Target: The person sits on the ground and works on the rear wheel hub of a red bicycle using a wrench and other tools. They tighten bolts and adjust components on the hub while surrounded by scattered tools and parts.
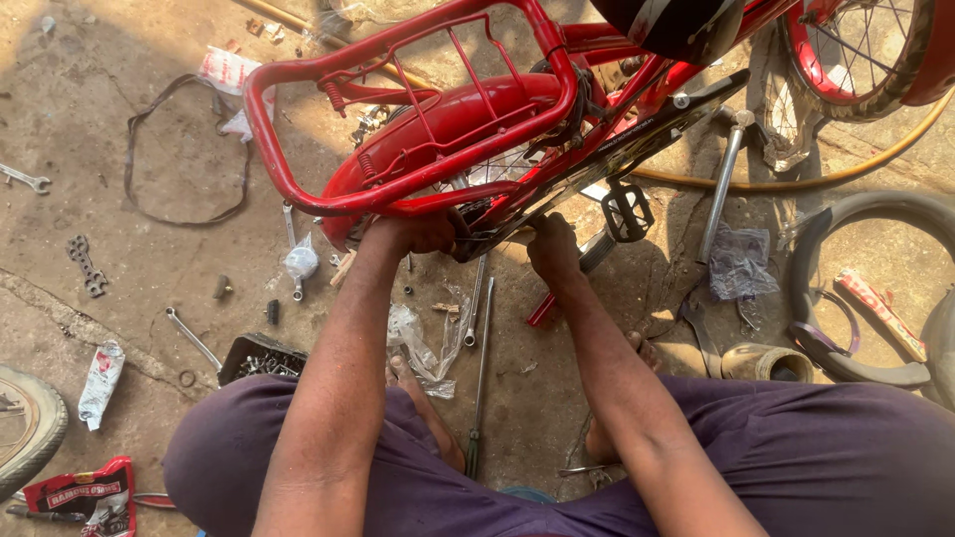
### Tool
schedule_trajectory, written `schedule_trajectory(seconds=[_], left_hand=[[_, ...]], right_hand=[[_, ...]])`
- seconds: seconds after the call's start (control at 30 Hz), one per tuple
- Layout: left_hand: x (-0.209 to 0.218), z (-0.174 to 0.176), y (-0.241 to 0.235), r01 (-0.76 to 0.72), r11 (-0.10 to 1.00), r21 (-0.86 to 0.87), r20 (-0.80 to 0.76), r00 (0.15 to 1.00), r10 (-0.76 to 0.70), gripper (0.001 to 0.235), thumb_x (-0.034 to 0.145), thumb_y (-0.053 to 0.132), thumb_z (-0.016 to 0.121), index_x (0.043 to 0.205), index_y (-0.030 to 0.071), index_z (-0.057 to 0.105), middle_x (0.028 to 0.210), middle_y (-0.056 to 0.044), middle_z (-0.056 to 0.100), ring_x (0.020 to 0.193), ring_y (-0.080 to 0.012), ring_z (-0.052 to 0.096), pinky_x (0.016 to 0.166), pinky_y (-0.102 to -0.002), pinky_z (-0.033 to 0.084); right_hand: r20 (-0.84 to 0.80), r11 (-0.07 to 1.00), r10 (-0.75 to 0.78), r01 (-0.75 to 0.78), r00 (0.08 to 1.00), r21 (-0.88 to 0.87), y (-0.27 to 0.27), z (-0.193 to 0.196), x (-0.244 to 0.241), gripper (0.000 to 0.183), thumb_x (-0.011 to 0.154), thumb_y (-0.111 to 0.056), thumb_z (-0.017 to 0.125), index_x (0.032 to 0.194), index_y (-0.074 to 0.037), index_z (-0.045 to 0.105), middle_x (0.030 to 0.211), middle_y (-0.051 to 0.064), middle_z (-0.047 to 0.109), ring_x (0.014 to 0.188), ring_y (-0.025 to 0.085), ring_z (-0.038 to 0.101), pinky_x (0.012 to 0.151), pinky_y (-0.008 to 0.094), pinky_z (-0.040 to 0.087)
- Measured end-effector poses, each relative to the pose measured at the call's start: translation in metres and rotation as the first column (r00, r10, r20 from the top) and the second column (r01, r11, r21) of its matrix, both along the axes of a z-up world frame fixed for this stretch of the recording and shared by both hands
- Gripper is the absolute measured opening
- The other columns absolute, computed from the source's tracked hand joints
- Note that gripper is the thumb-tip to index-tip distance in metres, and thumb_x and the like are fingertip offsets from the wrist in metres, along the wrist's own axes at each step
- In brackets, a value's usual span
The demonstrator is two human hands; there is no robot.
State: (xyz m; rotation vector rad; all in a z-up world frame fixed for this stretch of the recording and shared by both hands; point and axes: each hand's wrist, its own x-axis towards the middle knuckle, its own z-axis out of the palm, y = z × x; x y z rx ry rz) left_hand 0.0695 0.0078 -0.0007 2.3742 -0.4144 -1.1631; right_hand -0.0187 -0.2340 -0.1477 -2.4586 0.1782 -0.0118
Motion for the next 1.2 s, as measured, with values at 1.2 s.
schedule_trajectory(seconds=[1.2], left_hand=[[-0.071,-0.087,-0.006,-0.628,0.624,-0.465,-0.140,0.748,0.649,0.012,0.077,0.009,0.069,0.083,-0.001,0.070,0.073,-0.008,0.063,0.066,-0.0152,0.056,0.059,-0.032,0.045]], right_hand=[[0.032,0.984,0.066,-0.071,0.997,0.164,-0.001,-0.001,0.012,0.043,0.084,0.003,0.056,0.108,-0.021,0.083,0.104,0.015,0.076,0.092,0.034,0.073,0.083,0.043,0.059]])
